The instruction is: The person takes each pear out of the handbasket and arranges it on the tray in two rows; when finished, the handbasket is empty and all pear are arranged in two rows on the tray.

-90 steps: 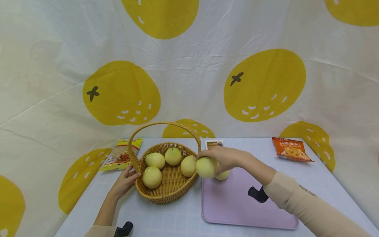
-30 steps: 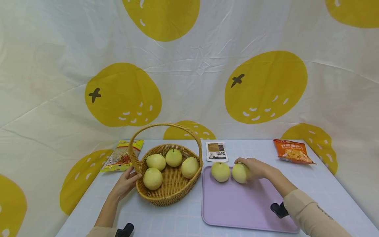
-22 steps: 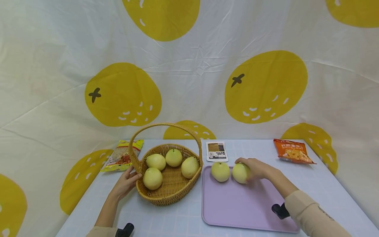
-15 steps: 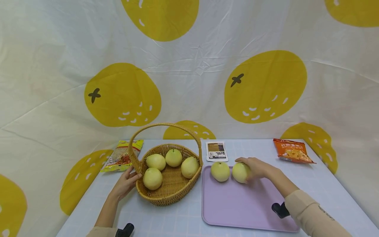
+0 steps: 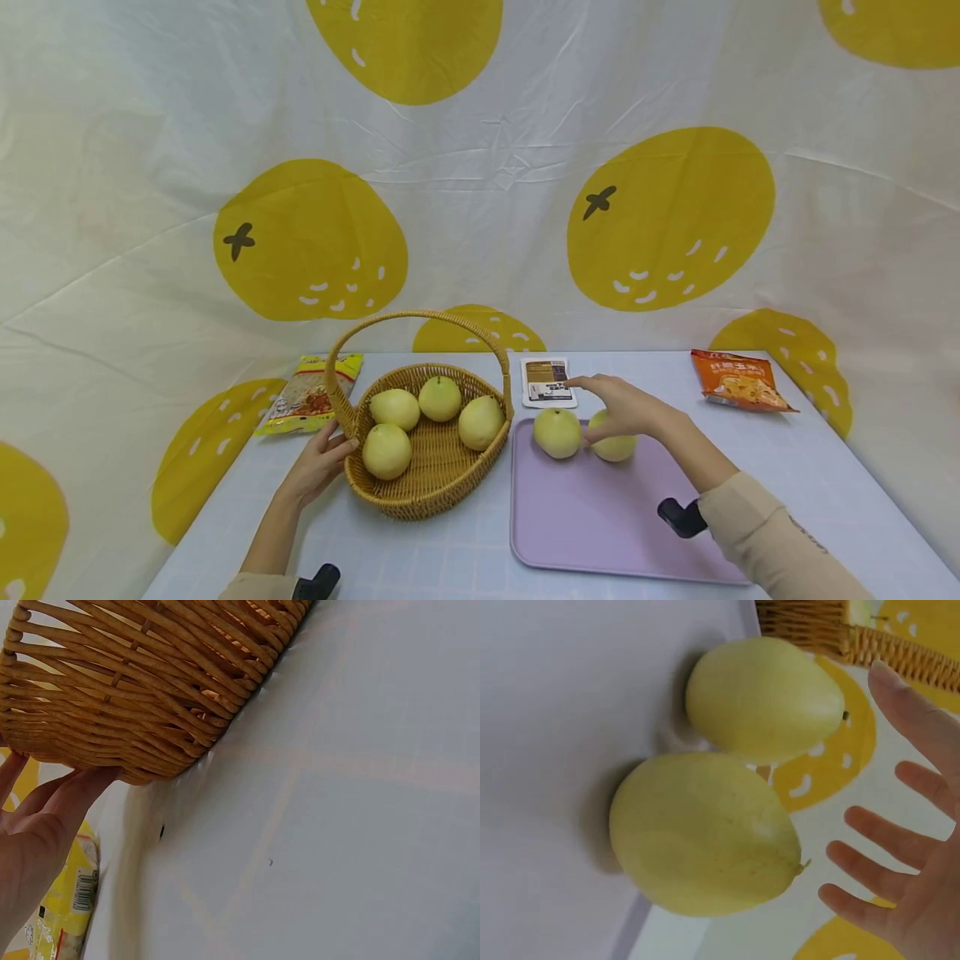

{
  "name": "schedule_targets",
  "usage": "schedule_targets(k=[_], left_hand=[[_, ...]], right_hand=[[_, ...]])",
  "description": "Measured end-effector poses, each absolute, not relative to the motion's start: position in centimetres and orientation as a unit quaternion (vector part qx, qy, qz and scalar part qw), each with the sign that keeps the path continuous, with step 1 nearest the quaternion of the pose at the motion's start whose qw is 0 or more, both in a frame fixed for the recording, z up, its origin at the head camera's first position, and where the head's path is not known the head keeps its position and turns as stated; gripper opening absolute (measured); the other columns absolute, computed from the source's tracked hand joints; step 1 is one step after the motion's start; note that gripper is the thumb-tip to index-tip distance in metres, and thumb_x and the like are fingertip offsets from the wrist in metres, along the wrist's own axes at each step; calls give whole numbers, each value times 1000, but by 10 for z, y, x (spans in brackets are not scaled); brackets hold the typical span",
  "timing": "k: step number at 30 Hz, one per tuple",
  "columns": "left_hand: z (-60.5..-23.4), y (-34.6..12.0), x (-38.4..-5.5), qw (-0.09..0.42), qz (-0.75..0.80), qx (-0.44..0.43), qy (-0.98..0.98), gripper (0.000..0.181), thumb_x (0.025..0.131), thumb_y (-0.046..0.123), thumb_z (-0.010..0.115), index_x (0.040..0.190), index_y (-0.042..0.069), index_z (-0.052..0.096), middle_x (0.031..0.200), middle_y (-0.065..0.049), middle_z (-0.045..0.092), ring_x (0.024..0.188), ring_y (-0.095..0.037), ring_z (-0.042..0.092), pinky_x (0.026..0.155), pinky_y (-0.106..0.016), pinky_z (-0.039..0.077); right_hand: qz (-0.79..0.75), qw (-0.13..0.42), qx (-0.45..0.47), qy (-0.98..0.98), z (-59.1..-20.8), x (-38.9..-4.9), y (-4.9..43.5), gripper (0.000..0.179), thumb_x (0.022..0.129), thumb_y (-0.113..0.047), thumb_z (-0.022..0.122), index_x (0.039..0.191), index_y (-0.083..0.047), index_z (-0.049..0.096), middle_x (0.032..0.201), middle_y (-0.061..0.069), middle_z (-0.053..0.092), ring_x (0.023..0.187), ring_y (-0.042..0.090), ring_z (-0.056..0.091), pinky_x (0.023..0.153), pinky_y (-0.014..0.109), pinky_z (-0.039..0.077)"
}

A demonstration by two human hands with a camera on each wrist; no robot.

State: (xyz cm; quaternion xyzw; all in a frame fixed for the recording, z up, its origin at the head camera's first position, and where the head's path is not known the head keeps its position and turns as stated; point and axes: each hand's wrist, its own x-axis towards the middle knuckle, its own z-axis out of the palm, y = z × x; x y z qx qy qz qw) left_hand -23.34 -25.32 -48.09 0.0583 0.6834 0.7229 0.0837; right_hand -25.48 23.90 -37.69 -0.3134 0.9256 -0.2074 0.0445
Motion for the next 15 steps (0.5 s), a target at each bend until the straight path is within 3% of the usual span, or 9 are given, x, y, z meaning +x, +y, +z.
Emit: schedule_targets(k=[9,15], left_hand=[[-482,-252,-234,81,723,51,684,72,95,1,52,152,8,9,145,-34,27,121,-33,47,86,-33,50],[-481,-253,-234,82,722,58,684,72,95,2,52,152,8,9,145,-34,26,119,-30,50,85,-33,50]], right_hand=[[-184,39,-372,909,-364,-250,208,71,71,-21,83,130,2,51,126,20,56,114,40,51,92,55,42],[-185,29,-442,877,-358,-249,181,60,76,-21,79,125,3,54,122,16,59,102,31,59,85,44,49]])
